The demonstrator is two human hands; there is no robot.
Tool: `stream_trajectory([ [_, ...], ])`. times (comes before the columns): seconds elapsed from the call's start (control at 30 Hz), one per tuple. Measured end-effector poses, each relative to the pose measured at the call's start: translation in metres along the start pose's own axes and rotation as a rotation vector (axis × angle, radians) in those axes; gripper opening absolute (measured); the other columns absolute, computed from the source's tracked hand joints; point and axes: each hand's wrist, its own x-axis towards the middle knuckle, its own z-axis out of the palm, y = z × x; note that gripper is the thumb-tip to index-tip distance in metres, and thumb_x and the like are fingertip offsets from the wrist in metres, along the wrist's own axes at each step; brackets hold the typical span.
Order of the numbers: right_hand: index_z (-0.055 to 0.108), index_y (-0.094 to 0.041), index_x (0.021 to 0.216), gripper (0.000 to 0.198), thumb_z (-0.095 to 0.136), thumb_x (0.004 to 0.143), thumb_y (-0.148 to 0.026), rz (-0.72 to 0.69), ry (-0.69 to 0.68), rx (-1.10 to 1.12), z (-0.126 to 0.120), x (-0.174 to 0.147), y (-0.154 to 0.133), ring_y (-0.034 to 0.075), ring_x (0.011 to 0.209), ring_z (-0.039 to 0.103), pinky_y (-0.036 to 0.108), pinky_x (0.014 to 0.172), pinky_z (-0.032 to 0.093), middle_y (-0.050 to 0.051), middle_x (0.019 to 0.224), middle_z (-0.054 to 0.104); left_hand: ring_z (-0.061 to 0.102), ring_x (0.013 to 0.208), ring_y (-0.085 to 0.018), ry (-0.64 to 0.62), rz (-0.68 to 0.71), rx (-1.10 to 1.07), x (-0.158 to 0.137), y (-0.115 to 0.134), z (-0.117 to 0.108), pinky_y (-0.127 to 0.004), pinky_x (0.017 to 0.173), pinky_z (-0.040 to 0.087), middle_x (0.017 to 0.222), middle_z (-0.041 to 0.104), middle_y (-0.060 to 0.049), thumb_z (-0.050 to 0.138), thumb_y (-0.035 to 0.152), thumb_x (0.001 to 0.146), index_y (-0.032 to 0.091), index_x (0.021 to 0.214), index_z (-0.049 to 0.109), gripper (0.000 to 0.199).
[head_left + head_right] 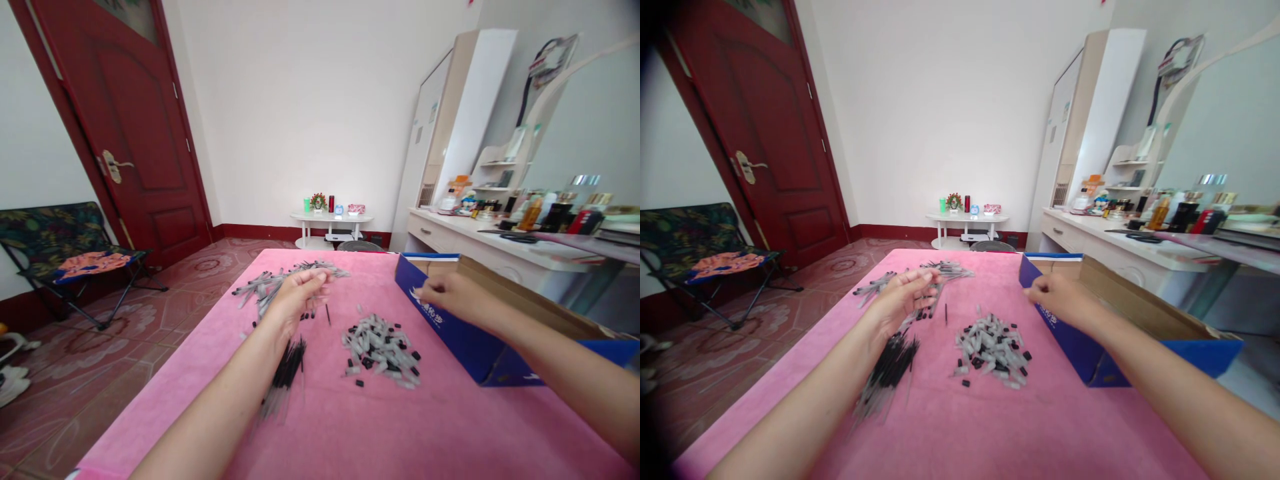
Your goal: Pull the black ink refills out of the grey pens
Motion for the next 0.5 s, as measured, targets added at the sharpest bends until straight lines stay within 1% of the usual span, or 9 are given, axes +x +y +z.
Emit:
stream_trajectory([
  [0.03, 0.059, -0.013, 0.048, 0.026, 0.058, 0.069, -0.029, -0.077, -0.163, 0.028, 0.013, -0.006, -0.012, 0.008, 0.044, 0.042, 0.02, 0.046, 0.026, -0.001, 0.044, 0.051, 0.058, 0.067, -0.008, 0.011, 0.002, -0.004, 0.0, 0.002, -0.001, -0.021, 0.062, 0.049, 0.102, 0.062, -0.009, 0.066, 0.034, 0.067, 0.017, 0.095, 0.064, 0.033],
  [0.07, 0.059, -0.014, 0.05, 0.022, 0.057, 0.068, -0.026, -0.134, -0.285, 0.065, 0.028, -0.012, -0.021, 0.008, 0.046, 0.043, 0.02, 0.047, 0.027, -0.002, 0.046, 0.051, 0.058, 0.066, -0.008, 0.023, 0.005, -0.008, 0.0, 0.005, -0.003, -0.021, 0.062, 0.049, 0.101, 0.062, -0.009, 0.066, 0.033, 0.067, 0.016, 0.095, 0.064, 0.033],
  [0.1, 0.059, -0.014, 0.052, 0.019, 0.057, 0.067, -0.024, -0.159, -0.354, 0.083, 0.042, -0.018, -0.028, 0.009, 0.048, 0.044, 0.019, 0.047, 0.028, -0.002, 0.048, 0.052, 0.058, 0.066, -0.009, 0.037, 0.011, -0.009, 0.001, 0.008, -0.007, -0.021, 0.061, 0.049, 0.1, 0.063, -0.009, 0.067, 0.033, 0.066, 0.016, 0.094, 0.064, 0.033],
  [0.17, 0.061, -0.015, 0.054, 0.014, 0.056, 0.065, -0.02, -0.16, -0.415, 0.059, 0.065, -0.029, -0.036, 0.009, 0.048, 0.045, 0.019, 0.047, 0.028, -0.002, 0.049, 0.054, 0.058, 0.065, -0.009, 0.075, 0.034, 0.02, 0.004, 0.013, -0.017, -0.021, 0.06, 0.048, 0.097, 0.064, -0.009, 0.067, 0.034, 0.065, 0.015, 0.093, 0.064, 0.034],
  [0.2, 0.062, -0.015, 0.055, 0.012, 0.056, 0.064, -0.018, -0.164, -0.406, 0.018, 0.073, -0.032, -0.039, 0.01, 0.049, 0.047, 0.02, 0.047, 0.028, -0.001, 0.05, 0.056, 0.058, 0.064, -0.01, 0.104, 0.053, 0.057, 0.007, 0.015, -0.025, -0.021, 0.059, 0.048, 0.094, 0.064, -0.009, 0.067, 0.035, 0.064, 0.015, 0.092, 0.064, 0.034],
  [0.27, 0.065, -0.017, 0.057, 0.01, 0.057, 0.063, -0.018, -0.174, -0.337, -0.099, 0.08, -0.035, -0.046, 0.011, 0.052, 0.05, 0.021, 0.049, 0.028, 0.001, 0.056, 0.06, 0.057, 0.061, -0.01, 0.18, 0.089, 0.19, 0.012, 0.017, -0.045, -0.02, 0.056, 0.046, 0.087, 0.066, -0.009, 0.067, 0.035, 0.063, 0.013, 0.088, 0.065, 0.033],
  [0.37, 0.067, -0.02, 0.059, 0.012, 0.057, 0.065, -0.021, -0.2, -0.222, -0.21, 0.08, -0.03, -0.066, 0.014, 0.059, 0.054, 0.023, 0.052, 0.028, 0.004, 0.063, 0.064, 0.057, 0.057, -0.012, 0.332, 0.098, 0.589, 0.02, 0.015, -0.08, -0.021, 0.054, 0.042, 0.072, 0.066, -0.007, 0.066, 0.031, 0.062, 0.014, 0.078, 0.067, 0.023],
  [0.43, 0.068, -0.021, 0.062, 0.012, 0.056, 0.066, -0.022, -0.232, -0.206, -0.178, 0.08, -0.023, -0.083, 0.016, 0.061, 0.055, 0.024, 0.053, 0.029, 0.005, 0.066, 0.065, 0.059, 0.064, -0.017, 0.429, 0.067, 0.859, 0.022, 0.013, -0.1, -0.024, 0.058, 0.041, 0.067, 0.066, -0.007, 0.067, 0.028, 0.059, 0.016, 0.068, 0.068, 0.015],
  [0.5, 0.068, -0.021, 0.066, 0.013, 0.055, 0.067, -0.023, -0.272, -0.216, -0.07, 0.084, -0.017, -0.099, 0.015, 0.061, 0.055, 0.023, 0.052, 0.03, 0.004, 0.066, 0.065, 0.06, 0.074, -0.023, 0.524, -0.007, 1.122, 0.023, 0.011, -0.116, -0.027, 0.063, 0.041, 0.071, 0.067, -0.008, 0.068, 0.027, 0.056, 0.02, 0.065, 0.069, 0.011],
])
